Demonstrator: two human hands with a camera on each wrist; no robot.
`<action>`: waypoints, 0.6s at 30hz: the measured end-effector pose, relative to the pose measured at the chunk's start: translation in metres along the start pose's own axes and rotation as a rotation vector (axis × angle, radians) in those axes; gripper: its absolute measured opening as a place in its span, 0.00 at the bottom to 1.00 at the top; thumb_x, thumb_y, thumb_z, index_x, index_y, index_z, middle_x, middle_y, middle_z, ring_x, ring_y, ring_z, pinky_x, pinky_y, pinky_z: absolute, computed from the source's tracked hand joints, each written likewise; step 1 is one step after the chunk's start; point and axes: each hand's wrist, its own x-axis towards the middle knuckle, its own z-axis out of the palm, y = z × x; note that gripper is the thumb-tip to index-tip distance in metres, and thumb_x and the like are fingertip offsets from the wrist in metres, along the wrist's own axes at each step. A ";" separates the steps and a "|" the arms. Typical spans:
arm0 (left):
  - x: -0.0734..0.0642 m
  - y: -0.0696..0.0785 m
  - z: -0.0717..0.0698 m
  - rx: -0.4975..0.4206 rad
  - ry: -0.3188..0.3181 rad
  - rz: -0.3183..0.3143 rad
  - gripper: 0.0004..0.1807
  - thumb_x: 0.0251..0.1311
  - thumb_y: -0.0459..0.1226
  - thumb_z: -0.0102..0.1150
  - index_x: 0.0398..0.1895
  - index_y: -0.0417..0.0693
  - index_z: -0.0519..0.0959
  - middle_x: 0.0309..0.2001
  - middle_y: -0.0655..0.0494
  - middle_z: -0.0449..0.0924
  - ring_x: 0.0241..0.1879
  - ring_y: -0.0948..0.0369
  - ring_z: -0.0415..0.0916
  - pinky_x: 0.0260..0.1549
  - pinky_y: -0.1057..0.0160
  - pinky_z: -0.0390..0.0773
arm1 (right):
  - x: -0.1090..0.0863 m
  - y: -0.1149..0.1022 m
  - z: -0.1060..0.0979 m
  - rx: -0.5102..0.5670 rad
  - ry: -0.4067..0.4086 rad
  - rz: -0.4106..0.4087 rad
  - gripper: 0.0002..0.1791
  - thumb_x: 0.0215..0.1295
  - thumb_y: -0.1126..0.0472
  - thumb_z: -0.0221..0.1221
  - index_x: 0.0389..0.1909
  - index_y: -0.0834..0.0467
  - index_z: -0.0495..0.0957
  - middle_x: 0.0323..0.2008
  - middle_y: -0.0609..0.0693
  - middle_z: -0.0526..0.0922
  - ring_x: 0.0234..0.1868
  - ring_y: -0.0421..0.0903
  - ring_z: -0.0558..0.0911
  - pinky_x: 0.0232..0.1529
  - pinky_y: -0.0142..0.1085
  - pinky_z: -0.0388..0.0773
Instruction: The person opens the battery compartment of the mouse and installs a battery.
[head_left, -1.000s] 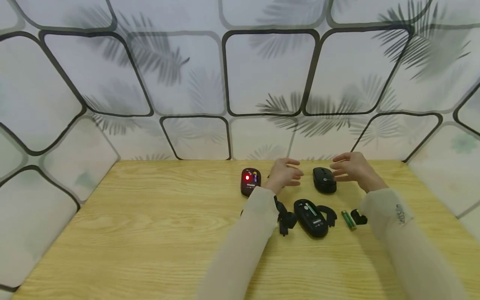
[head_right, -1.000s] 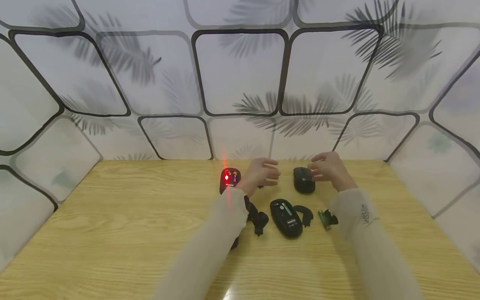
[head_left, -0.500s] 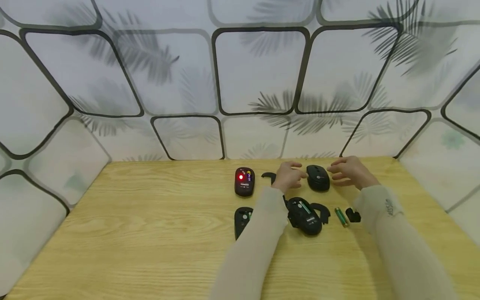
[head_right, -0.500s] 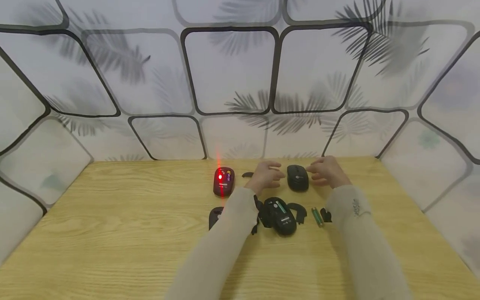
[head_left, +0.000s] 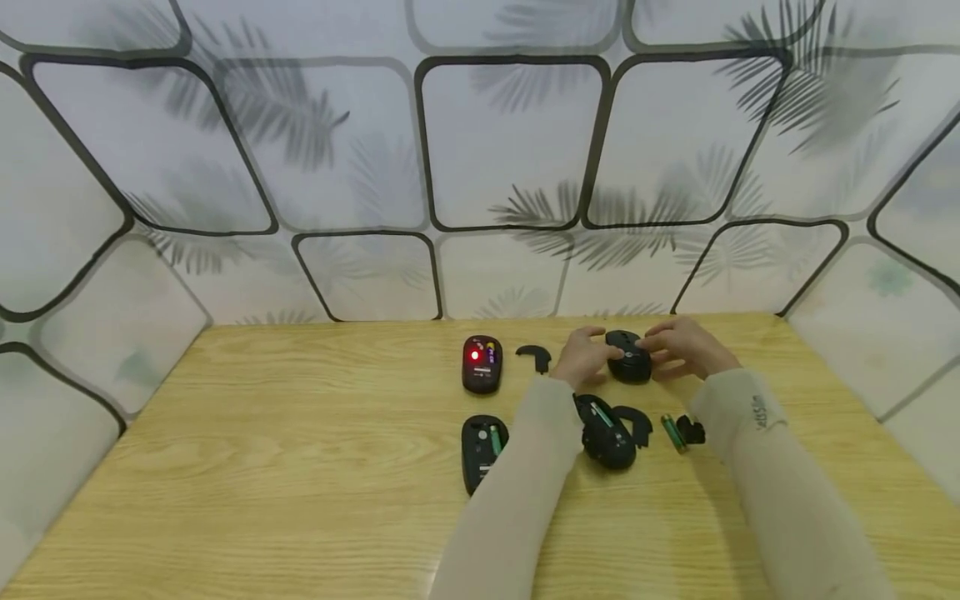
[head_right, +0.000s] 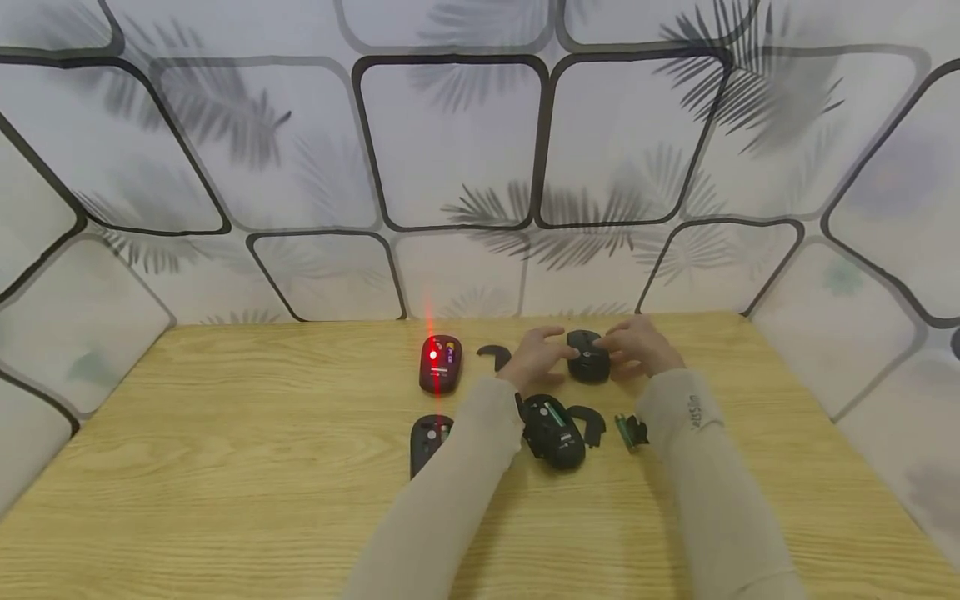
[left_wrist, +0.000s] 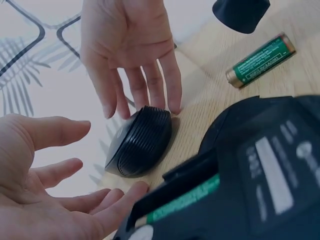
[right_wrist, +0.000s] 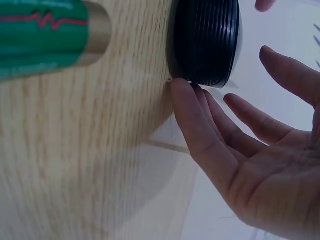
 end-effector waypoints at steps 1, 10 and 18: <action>0.000 0.001 0.001 -0.001 -0.009 0.006 0.29 0.67 0.30 0.62 0.71 0.43 0.71 0.66 0.44 0.72 0.64 0.46 0.72 0.57 0.47 0.80 | 0.000 -0.001 0.000 -0.006 -0.001 0.001 0.31 0.77 0.61 0.54 0.69 0.78 0.58 0.60 0.72 0.69 0.48 0.54 0.82 0.51 0.51 0.85; 0.000 0.001 0.008 -0.017 -0.006 0.008 0.31 0.66 0.28 0.63 0.72 0.40 0.68 0.68 0.41 0.70 0.64 0.44 0.72 0.59 0.46 0.78 | 0.003 -0.003 0.009 0.011 -0.015 0.021 0.32 0.76 0.64 0.53 0.71 0.80 0.55 0.66 0.79 0.61 0.54 0.62 0.78 0.48 0.47 0.87; 0.004 0.004 0.007 0.052 0.115 0.064 0.27 0.64 0.27 0.64 0.67 0.38 0.74 0.60 0.41 0.77 0.59 0.46 0.76 0.55 0.52 0.81 | 0.000 -0.008 0.011 0.092 0.016 0.024 0.32 0.76 0.67 0.51 0.74 0.77 0.53 0.70 0.77 0.55 0.50 0.55 0.80 0.46 0.44 0.87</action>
